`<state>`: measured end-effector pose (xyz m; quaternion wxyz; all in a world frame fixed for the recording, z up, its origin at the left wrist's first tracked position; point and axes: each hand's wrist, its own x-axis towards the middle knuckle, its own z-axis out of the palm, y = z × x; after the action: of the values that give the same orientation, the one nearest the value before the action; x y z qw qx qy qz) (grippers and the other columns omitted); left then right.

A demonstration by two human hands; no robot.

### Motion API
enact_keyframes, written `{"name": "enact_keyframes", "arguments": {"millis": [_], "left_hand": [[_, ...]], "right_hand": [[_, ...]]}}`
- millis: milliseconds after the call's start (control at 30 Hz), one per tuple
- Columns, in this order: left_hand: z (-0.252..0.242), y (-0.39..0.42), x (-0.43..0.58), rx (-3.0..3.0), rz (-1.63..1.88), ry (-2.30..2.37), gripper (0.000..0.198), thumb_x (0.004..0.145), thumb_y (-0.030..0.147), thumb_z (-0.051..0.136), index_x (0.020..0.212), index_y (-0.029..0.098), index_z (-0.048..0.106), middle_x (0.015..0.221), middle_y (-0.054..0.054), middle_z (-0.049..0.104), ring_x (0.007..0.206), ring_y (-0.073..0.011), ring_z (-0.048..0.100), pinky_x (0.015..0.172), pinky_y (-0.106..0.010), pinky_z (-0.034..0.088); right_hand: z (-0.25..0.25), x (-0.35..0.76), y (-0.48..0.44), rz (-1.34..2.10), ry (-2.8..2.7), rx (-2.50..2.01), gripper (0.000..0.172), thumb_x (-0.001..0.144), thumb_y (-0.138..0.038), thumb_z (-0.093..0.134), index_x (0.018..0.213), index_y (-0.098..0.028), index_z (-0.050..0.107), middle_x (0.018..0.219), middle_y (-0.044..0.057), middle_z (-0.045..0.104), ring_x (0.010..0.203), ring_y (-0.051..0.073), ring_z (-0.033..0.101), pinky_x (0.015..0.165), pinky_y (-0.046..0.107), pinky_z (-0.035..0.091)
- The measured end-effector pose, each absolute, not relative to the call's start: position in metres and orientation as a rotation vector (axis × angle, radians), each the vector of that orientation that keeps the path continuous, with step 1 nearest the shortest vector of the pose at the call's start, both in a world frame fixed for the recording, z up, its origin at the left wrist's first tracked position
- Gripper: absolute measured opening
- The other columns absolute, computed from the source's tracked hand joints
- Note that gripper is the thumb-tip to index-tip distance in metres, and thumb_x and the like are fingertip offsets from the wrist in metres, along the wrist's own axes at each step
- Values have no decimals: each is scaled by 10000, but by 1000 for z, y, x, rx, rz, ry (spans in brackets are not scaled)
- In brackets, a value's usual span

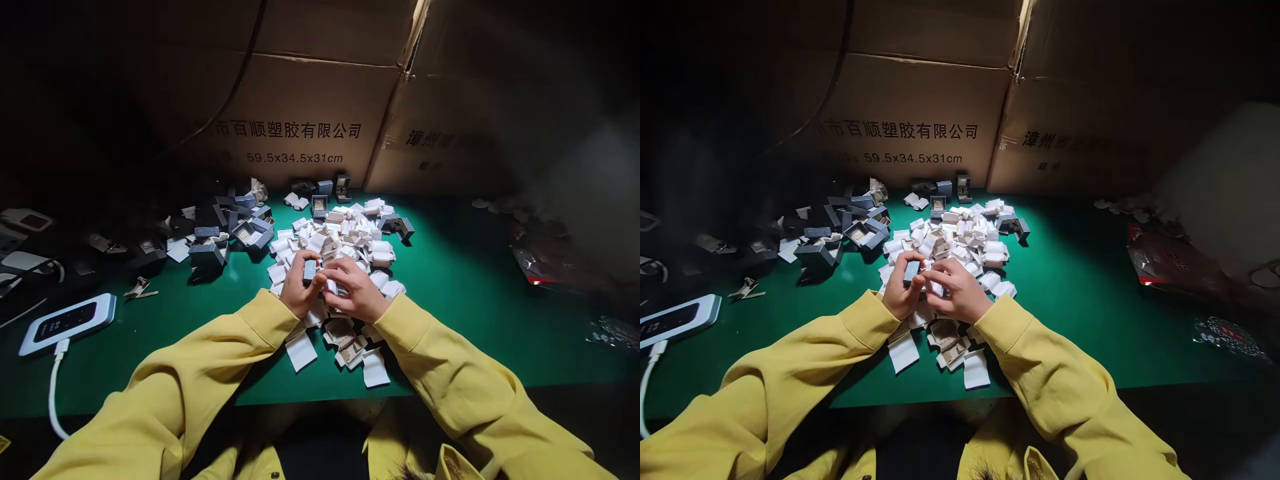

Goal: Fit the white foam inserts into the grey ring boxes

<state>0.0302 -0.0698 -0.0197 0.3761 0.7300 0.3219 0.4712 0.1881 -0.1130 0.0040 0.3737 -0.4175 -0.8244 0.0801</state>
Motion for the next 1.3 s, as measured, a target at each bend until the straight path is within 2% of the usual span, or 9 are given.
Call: {"name": "enact_keyframes", "arguments": {"millis": [367,533,733,933,1133,1300], "left_hand": [[-12,-75,33,1857,1107,811,665,720,756,370,1032,181,487,903,-62,535,769,-175,527,711,-296,436],[-14,-72,33,1827,1088,820,668,716,749,391,1044,174,482,906,-69,551,789,-184,542,714,-298,442],[-18,-67,32,1786,1152,903,662,723,750,370,1043,182,483,891,-51,538,790,-173,536,748,-300,438],[-21,-66,32,1741,1231,919,629,747,728,359,1037,181,466,848,-34,517,766,-160,524,746,-286,430],[-22,-62,34,1656,1262,958,630,736,738,354,986,174,480,856,-39,511,772,-158,522,757,-288,426],[-24,-58,35,1549,1269,972,610,733,729,383,957,174,504,840,-39,530,757,-154,528,732,-287,434]], "right_hand": [[9,192,-110,107,-2402,-1126,205,741,-231,556,944,-204,573,905,72,483,842,206,418,691,326,432],[4,192,-108,73,-2385,-1090,235,783,-264,545,1010,-211,566,899,71,497,819,195,441,690,326,438],[-3,190,-112,6,-2287,-1142,243,871,-324,472,1023,-191,607,1048,111,578,925,214,511,771,357,469],[-3,185,-116,-5,-2264,-1174,358,898,-292,455,1236,-197,528,1175,96,613,1056,221,533,893,400,473],[-9,187,-113,-28,-2383,-1146,461,893,-303,451,1318,-125,439,1312,130,520,1258,248,421,997,433,421],[-15,190,-108,-78,-2434,-1095,429,853,-259,530,1262,-133,488,1327,136,504,1293,264,367,996,466,403]]}}
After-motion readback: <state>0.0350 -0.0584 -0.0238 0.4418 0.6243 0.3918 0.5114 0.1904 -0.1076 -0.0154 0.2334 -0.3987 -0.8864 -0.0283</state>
